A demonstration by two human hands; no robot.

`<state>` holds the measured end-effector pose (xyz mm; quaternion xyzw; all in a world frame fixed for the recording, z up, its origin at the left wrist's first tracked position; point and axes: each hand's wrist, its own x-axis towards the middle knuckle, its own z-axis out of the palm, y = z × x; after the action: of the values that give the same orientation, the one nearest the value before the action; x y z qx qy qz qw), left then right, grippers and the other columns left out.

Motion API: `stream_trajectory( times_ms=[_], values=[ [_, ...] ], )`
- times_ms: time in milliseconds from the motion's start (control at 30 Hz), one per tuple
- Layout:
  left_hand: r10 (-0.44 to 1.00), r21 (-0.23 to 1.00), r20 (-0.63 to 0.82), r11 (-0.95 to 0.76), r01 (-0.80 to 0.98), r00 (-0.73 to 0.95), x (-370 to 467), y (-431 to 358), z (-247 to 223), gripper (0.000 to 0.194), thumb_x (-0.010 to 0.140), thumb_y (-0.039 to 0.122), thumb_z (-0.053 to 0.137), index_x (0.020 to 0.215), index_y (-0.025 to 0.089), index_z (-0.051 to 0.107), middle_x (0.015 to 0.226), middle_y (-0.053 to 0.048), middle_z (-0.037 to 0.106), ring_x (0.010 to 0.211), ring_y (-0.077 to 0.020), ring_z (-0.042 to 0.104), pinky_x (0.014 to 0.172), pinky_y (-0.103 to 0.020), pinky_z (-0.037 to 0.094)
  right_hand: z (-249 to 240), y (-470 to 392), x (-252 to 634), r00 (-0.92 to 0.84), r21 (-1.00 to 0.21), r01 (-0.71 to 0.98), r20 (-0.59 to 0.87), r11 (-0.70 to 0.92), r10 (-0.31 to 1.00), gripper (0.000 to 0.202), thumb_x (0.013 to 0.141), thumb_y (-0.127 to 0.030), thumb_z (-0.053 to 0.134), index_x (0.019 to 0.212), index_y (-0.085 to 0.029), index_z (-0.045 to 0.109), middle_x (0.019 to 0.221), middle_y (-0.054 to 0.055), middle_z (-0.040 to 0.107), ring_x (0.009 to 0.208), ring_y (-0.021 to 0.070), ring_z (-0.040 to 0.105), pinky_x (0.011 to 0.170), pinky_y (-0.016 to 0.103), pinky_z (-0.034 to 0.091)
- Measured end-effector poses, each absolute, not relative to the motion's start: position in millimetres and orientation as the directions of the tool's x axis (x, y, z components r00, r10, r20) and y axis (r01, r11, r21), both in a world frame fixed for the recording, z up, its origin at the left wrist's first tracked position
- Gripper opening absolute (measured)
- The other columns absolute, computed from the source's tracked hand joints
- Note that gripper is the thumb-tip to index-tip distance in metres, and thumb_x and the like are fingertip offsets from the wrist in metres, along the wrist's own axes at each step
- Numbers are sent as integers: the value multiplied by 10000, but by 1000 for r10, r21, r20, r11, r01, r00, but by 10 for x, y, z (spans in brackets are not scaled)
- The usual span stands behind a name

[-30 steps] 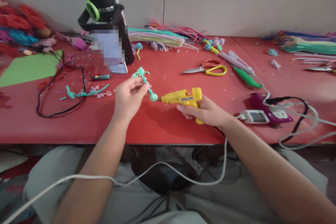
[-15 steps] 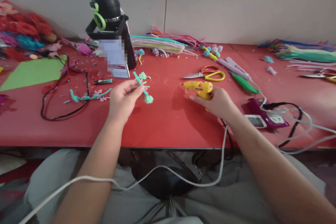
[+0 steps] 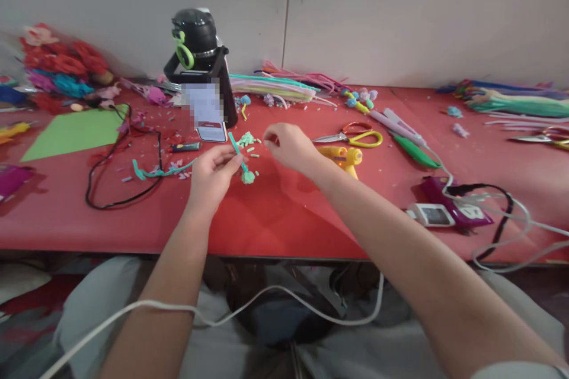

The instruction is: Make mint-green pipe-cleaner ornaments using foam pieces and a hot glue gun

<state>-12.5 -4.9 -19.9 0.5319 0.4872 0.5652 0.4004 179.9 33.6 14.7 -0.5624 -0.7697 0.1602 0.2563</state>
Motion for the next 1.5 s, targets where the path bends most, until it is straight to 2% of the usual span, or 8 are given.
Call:
stream_trajectory(
  times_ms=[200,400,467,567,700,933,1233,1500],
  values=[
    [976,979,199,-194,60,-85,-138,-57,-173,249,721,288,822,933,179,749,839,-72,794,832,-220,760,727,-316,616,-25,860,1496,-114,-461,881,14,108,993,187,959,-274,664,1070,-142,736,1199,181,720,1101,308,678,912,425,535],
    [976,977,208,-205,56,-64,-91,-95,-166,247,737,279,809,946,164,746,835,-70,787,803,-208,747,710,-306,608,-45,772,1528,-131,-460,875,83,155,988,161,975,-147,595,1104,-122,689,1177,170,722,1105,280,674,930,401,521],
    [977,977,209,-206,56,-42,-53,-118,-169,234,737,276,808,932,165,740,839,-68,782,807,-209,744,715,-306,607,-13,595,1606,-188,-568,786,157,245,969,93,968,-153,606,1020,-135,681,1050,121,744,988,233,688,880,362,530],
    [976,974,218,-218,64,8,37,-162,-176,178,739,274,800,868,180,721,808,-45,756,784,-197,725,695,-293,593,7,219,1805,-262,-802,462,283,377,923,32,918,-153,649,887,-160,655,890,57,735,804,173,678,784,326,549],
    [970,978,198,-204,31,143,209,-266,-178,158,759,291,787,841,186,701,808,-34,736,782,-184,709,697,-281,580,-77,-270,2132,-270,-880,227,354,417,895,127,889,-273,717,972,-182,689,934,55,752,859,182,707,824,348,571],
    [947,989,121,-141,47,299,453,-480,-201,97,838,266,739,871,185,697,835,-36,741,781,-166,709,705,-264,566,-328,-628,2417,-148,-947,173,246,270,958,259,869,-352,753,1059,-194,674,925,65,750,861,196,723,758,344,582],
    [946,979,120,-164,125,302,473,-484,-246,225,909,400,704,862,181,681,767,-17,679,710,-145,658,646,-247,526,-431,-677,2356,-141,-940,106,309,325,941,241,895,-317,738,1066,-218,600,876,31,723,837,180,715,828,368,586],
    [934,960,142,-211,186,329,472,-512,-227,186,912,357,691,839,186,674,742,-15,682,663,-140,640,600,-244,509,-394,-678,2402,-191,-930,115,325,350,926,245,911,-319,740,1101,-219,622,903,32,713,863,180,717,835,361,596]
  ],
)
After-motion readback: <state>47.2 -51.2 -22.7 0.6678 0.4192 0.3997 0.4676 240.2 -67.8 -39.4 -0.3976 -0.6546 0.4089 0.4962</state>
